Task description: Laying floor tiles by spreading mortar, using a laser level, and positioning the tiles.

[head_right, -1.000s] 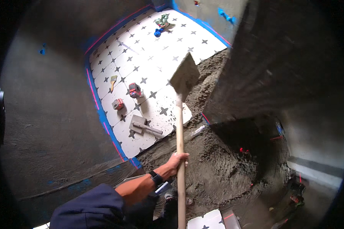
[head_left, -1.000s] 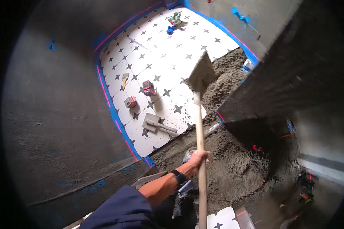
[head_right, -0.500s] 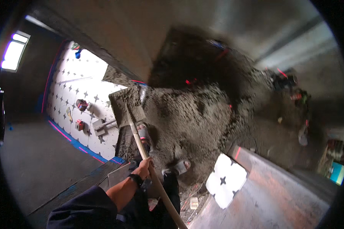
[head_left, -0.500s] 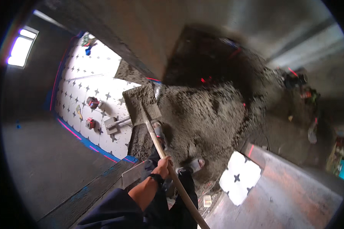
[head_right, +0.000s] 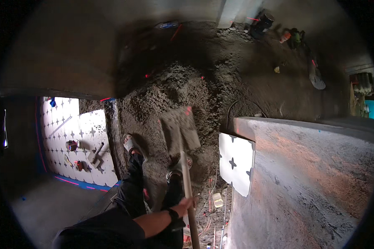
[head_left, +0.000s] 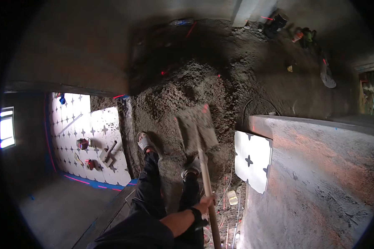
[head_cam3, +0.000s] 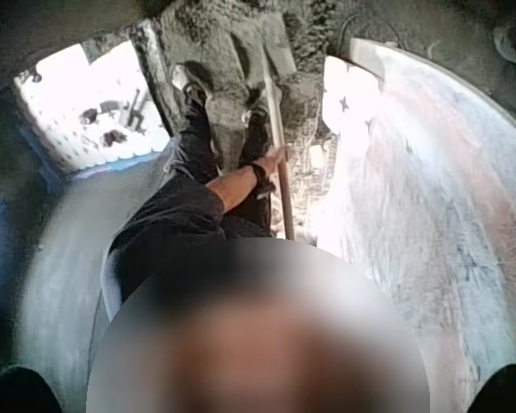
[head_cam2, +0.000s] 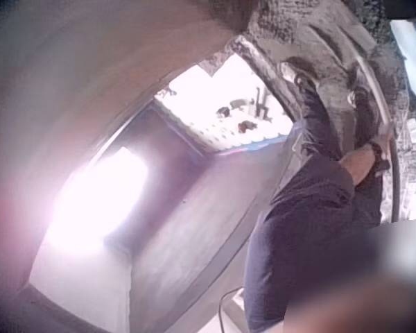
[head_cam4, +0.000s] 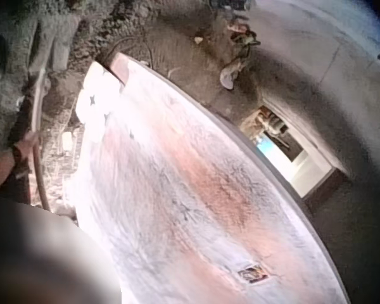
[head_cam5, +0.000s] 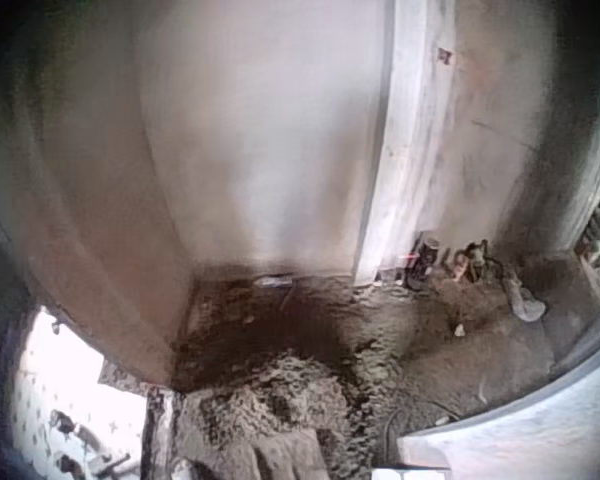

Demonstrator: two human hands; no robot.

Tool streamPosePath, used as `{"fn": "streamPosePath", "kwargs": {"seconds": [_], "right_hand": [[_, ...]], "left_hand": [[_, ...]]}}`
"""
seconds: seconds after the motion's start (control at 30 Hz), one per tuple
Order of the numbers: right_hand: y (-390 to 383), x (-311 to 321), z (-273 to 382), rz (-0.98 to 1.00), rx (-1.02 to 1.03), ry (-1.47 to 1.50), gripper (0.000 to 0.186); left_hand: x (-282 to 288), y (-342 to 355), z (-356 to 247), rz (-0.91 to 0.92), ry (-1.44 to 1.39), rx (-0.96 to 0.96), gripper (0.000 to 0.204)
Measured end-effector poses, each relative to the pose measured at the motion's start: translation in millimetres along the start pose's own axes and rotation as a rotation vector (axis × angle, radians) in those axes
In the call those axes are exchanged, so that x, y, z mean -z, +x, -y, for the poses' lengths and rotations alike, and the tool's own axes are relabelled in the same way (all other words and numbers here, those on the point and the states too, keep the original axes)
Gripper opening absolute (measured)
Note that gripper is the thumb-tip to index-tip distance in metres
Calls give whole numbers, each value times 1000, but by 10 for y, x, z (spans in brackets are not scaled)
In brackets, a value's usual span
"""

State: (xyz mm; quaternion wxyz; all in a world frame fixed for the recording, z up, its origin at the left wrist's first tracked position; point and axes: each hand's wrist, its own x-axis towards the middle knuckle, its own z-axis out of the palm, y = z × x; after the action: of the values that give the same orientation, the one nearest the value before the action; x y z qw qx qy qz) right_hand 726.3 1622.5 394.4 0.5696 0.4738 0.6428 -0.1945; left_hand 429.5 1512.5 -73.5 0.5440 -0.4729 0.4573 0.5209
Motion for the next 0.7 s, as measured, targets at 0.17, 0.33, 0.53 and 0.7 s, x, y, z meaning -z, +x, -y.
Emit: {"fn": "streamPosePath", "kwargs": {"seconds": [0.17,0.33,0.53,0.7], "right_hand": [[323,-329,98,0,9,-37,26],[723,-775,334,-45,40,-73,25],[1623,-1179,1093,-201,-33,309,23],[1551,-1091,1288,-175,-6,147,45]], "left_hand": [[-417,-200,903,121,35,237,27],[-252,592,187,270,219,-170,24],[-142,1755,-1902,65,-4,-207,28],[-199,1349,-2008,68,-36,-124,24]]}}
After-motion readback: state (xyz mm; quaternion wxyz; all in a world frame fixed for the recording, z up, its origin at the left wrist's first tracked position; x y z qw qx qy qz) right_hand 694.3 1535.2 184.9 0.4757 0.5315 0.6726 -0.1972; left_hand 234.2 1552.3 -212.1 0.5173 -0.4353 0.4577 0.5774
